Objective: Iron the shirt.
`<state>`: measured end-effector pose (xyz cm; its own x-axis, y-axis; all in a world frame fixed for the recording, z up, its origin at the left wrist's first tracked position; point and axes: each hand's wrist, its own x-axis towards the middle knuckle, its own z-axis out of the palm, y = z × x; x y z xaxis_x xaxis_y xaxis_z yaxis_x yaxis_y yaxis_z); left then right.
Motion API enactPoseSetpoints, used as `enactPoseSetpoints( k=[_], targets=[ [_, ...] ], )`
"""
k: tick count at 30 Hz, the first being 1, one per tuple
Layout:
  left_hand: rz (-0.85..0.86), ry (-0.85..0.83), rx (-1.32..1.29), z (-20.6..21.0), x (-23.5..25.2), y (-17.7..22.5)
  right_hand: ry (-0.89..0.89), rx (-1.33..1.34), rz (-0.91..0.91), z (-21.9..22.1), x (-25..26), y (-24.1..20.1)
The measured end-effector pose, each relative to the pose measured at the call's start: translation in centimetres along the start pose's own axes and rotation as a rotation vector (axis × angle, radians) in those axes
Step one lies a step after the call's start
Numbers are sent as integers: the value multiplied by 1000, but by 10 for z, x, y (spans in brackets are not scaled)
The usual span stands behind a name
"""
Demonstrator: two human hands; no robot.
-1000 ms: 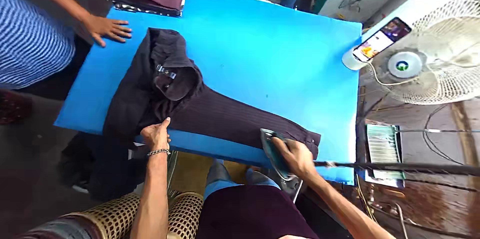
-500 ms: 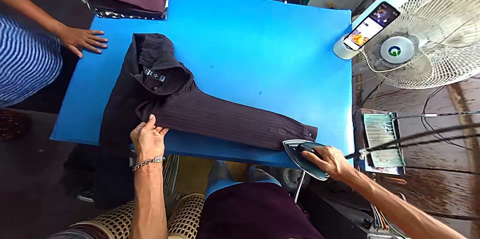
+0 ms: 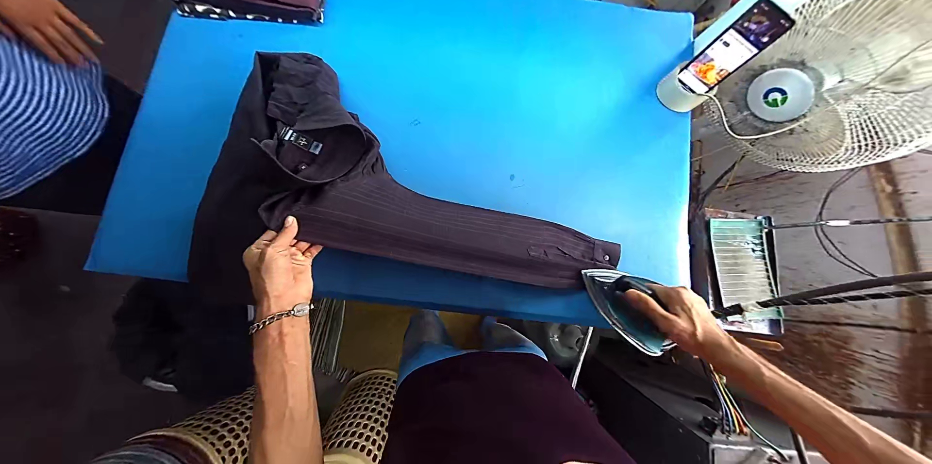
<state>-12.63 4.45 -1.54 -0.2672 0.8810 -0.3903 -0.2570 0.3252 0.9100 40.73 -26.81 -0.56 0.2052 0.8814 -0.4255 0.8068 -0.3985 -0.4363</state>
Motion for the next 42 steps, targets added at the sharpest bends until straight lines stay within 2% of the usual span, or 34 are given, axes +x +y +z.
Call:
enactPoseSetpoints(
  k=[3,8,11,13,18,20,23,26,30,32,35,37,40,42],
  targets=[
    [-2,-29,14,-1,0,-2,23,16,-59,7,0,3],
    [-3,8,18,-9,-4,-6,-77,-52,-269,28,45,-73],
    [-29,34,-7,-12,-2,-10,-67,-63,-285,26,42,-67],
    [-31,38,-25,-13,0,-13,-32,-53,-202,19,28,-45],
    [-21,3,-24,-11,-1,-20,1,189,230,-5,-4,-8],
    [-18,-8,-25,-9,-1,-19,-1,304,267,-11,-6,-10],
    [-18,-18,-45,-7,-2,-17,0,319,169,-16,10,-20],
    [-20,-39,-69,-10,-6,-13,-57,118,-37,-9,38,-25],
    [-23,1,-65,-18,-9,-15,-83,-101,-263,-9,50,-16],
    [-18,100,100,-26,-9,-19,-77,-129,-301,-6,44,-10],
    [231,299,766,-36,-5,-27,-85,-112,-223,-8,28,-5],
    [448,168,1033,-4,-7,-31,-62,10,-53,-13,17,-3],
    [539,-374,1060,118,-42,-57,12,335,187,-16,1,6],
    [680,-774,1045,205,-76,-103,66,492,263,-16,-4,7]
  ],
)
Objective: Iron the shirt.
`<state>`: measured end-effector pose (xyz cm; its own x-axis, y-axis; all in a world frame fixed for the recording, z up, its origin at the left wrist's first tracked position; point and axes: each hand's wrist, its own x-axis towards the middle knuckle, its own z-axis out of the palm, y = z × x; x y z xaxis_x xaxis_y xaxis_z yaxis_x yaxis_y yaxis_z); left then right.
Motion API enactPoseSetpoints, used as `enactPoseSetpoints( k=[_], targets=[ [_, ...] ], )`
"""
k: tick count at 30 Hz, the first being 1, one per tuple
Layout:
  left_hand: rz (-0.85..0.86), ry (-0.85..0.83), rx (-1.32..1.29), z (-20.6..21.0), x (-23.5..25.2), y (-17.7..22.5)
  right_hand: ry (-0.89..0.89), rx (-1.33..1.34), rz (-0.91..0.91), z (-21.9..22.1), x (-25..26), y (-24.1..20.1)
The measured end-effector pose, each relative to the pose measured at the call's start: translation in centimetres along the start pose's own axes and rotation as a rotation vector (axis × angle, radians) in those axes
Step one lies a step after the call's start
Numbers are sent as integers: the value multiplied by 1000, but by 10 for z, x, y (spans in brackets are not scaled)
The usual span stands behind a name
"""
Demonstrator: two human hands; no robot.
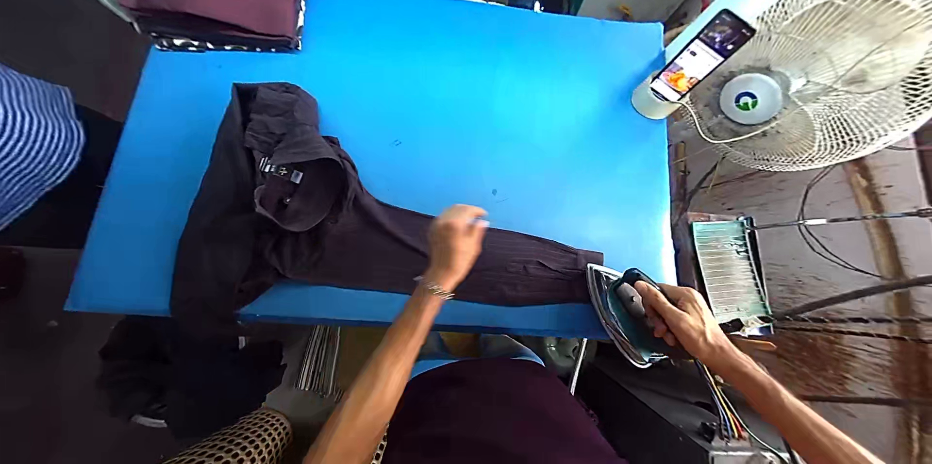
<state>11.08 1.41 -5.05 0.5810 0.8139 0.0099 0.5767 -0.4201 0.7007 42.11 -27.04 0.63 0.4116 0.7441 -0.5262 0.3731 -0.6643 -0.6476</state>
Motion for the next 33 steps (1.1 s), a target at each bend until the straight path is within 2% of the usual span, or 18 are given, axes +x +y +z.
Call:
enactPoseSetpoints(
  k=[2,4,7,11,17,26,33],
  targets=[
    [300,-234,-25,76,29,37,31,70,31,1,-6,3],
    [513,-402,15,123,46,61,40,84,32,2,-13,6],
    [663,-514,111,147,58,80,19,49,29,2,-22,11],
    [783,-461,120,155,61,75,-25,-50,20,5,-26,16],
    [778,-513,100,156,68,79,-26,-153,-52,8,-14,7],
    [470,-728,47,150,88,95,-4,-410,-240,7,16,-20],
    [430,-825,21,149,97,97,33,-551,-311,14,22,-17]
  ],
)
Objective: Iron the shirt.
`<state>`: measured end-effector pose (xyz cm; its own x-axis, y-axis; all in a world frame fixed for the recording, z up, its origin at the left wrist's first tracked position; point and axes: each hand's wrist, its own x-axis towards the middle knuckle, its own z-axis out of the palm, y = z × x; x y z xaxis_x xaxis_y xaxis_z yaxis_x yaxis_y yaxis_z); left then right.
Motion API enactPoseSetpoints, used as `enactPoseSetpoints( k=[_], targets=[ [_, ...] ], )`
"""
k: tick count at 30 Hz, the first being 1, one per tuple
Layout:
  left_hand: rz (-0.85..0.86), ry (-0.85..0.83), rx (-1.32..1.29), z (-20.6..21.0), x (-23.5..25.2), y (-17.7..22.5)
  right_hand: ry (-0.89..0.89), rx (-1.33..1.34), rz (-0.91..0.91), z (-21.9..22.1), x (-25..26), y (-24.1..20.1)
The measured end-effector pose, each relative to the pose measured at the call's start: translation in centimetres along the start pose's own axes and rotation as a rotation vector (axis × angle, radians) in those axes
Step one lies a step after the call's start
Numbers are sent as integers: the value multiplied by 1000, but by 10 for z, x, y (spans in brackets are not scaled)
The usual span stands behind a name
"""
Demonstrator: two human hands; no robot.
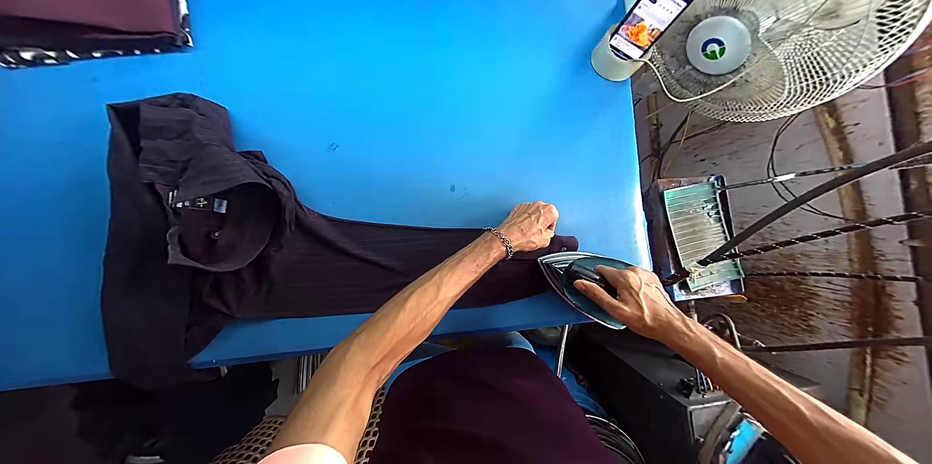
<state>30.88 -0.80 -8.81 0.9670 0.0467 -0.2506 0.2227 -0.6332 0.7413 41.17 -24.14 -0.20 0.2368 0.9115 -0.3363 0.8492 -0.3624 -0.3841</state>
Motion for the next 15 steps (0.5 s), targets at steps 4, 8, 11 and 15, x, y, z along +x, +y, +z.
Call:
enactPoseSetpoints(
  k=[4,8,11,15],
  targets=[
    [52,-4,-48,3,-9,-9,8,0,-56,4,12,-3],
    [36,-105,82,-21,-47,-35,-56,-42,-141,-2,28,-10],
    [11,-49,17,-34,-68,-57,-83,-71,-202,-4,39,-10],
    [-35,-9,-113,-25,-74,-60,-84,-111,-275,-3,55,-23]
  ],
)
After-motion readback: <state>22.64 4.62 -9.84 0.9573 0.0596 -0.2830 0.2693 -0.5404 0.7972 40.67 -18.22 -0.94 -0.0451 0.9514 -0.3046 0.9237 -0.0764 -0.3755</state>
